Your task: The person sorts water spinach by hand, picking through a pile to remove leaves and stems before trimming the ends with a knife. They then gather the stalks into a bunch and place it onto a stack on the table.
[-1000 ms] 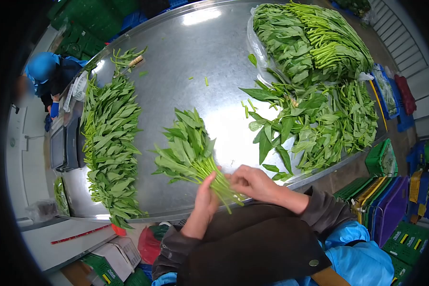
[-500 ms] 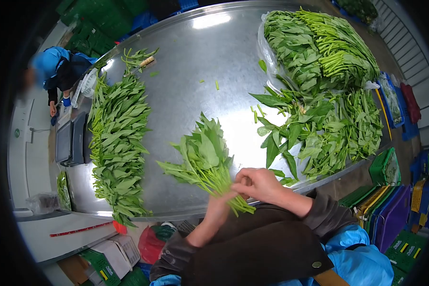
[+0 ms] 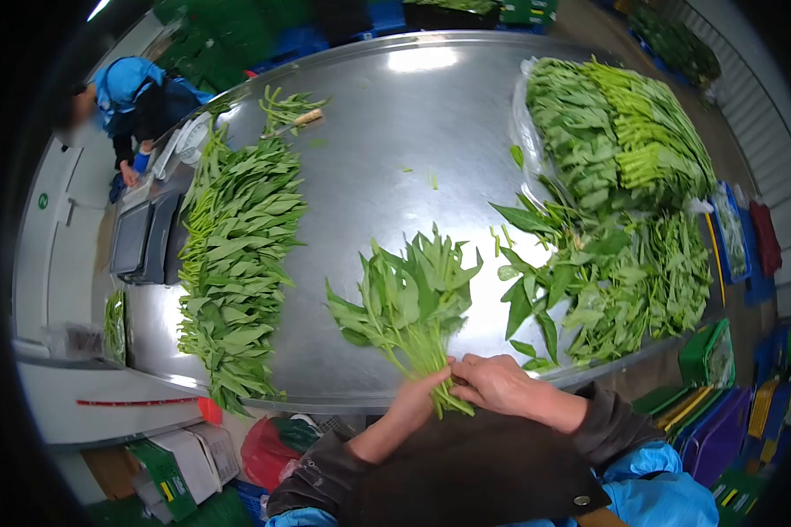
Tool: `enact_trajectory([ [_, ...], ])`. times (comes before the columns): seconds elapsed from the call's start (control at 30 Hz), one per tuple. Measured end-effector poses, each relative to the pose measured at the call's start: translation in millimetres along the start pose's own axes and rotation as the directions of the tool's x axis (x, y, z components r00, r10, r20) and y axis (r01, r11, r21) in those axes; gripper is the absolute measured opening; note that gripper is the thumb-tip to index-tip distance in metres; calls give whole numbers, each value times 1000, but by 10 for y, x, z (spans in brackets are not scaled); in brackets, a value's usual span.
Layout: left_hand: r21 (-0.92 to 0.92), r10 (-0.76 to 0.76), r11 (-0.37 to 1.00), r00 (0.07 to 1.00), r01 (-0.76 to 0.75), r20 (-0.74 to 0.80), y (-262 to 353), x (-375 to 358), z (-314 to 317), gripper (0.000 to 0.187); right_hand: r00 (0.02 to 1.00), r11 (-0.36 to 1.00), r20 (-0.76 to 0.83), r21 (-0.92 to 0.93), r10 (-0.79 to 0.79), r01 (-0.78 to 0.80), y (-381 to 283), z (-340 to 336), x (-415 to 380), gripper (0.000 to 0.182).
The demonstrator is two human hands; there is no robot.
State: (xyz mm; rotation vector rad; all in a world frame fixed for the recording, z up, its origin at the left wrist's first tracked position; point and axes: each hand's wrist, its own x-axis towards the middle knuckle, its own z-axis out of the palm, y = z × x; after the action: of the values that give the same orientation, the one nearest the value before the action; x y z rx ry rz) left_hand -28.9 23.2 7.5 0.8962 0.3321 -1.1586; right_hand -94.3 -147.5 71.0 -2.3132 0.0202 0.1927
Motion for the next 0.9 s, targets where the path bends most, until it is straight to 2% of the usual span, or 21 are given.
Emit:
enact_trajectory([
  [0.07,36,80,996,996,-78,-30,82,-11,44,26,970,985,178,-19,-168,174,-104,-283,109,22],
  [0.1,43,21,999,997,-24,70,188,-51,86,25,958,976,199,-17,-209,216,-195,-405,168,22],
  [0.13,57,-33,998,986,23,166,290,-75,99,24,966,971,172,-102,-195,215,-301,-531,230,28],
  [0.17,39,14,999,990,-20,140,356,-71,97,24,972,960,140,-183,-187,211,-418,-625,320,35],
  [0.23,268,-24,963,992,-10,125,466,-62,96,19,879,846,44,-252,-474,469,-648,-720,516,48],
  [0.27,254,3,967,994,-31,111,541,-89,82,19,862,823,208,-261,-463,505,-754,-750,581,65],
  [0.3,397,-64,918,986,-1,151,621,-122,82,15,848,810,222,-258,-481,527,-809,-706,653,65],
  [0.33,535,-143,844,973,25,179,689,-170,78,11,814,782,325,-259,-482,567,-856,-634,708,68],
  [0.37,528,-128,849,976,16,177,764,-255,61,11,774,755,422,-258,-472,602,-880,-550,751,71],
  [0.4,611,-198,792,950,11,240,860,-359,27,10,742,673,495,-357,-452,648,-794,-397,801,81],
  [0.43,687,-272,726,918,-2,290,938,-444,-36,10,731,660,504,-357,-460,661,-726,-259,859,81],
  [0.47,744,-333,668,887,-16,319,930,-453,-191,15,692,710,592,-266,-412,651,-671,-126,911,82],
  [0.53,724,-366,689,877,32,311,944,-576,-387,20,607,781,698,-109,-380,615,-671,65,990,89],
  [0.57,707,-410,702,859,84,305,968,-641,-478,25,595,775,708,-106,-381,623,-664,177,1018,89],
  [0.63,699,-392,713,861,63,323,1073,-758,-688,33,610,807,634,35,-474,590,-689,377,1086,90],
  [0.7,562,-310,825,880,60,360,1127,-761,-1085,40,626,771,575,13,-527,637,-833,453,1207,90],
  [0.77,469,44,873,978,-137,204,1346,-888,-1514,51,764,869,605,-231,-225,438,-1063,428,1387,90],
  [0.8,462,46,876,978,-137,203,1384,-1010,-1643,51,842,878,465,-238,-273,416,-1058,458,1463,93],
  [0.83,154,326,937,944,-315,-50,1429,-1120,-1743,54,842,878,467,-240,-269,414,-1165,444,1540,93],
  [0.87,-108,470,835,802,-540,-369,1457,-1180,-1804,57,916,921,350,-254,-197,295,-1325,404,1623,94],
  [0.9,-111,469,836,805,-537,-363,1406,-1173,-1822,57,969,952,222,-254,-112,169,-1458,409,1709,96],
])
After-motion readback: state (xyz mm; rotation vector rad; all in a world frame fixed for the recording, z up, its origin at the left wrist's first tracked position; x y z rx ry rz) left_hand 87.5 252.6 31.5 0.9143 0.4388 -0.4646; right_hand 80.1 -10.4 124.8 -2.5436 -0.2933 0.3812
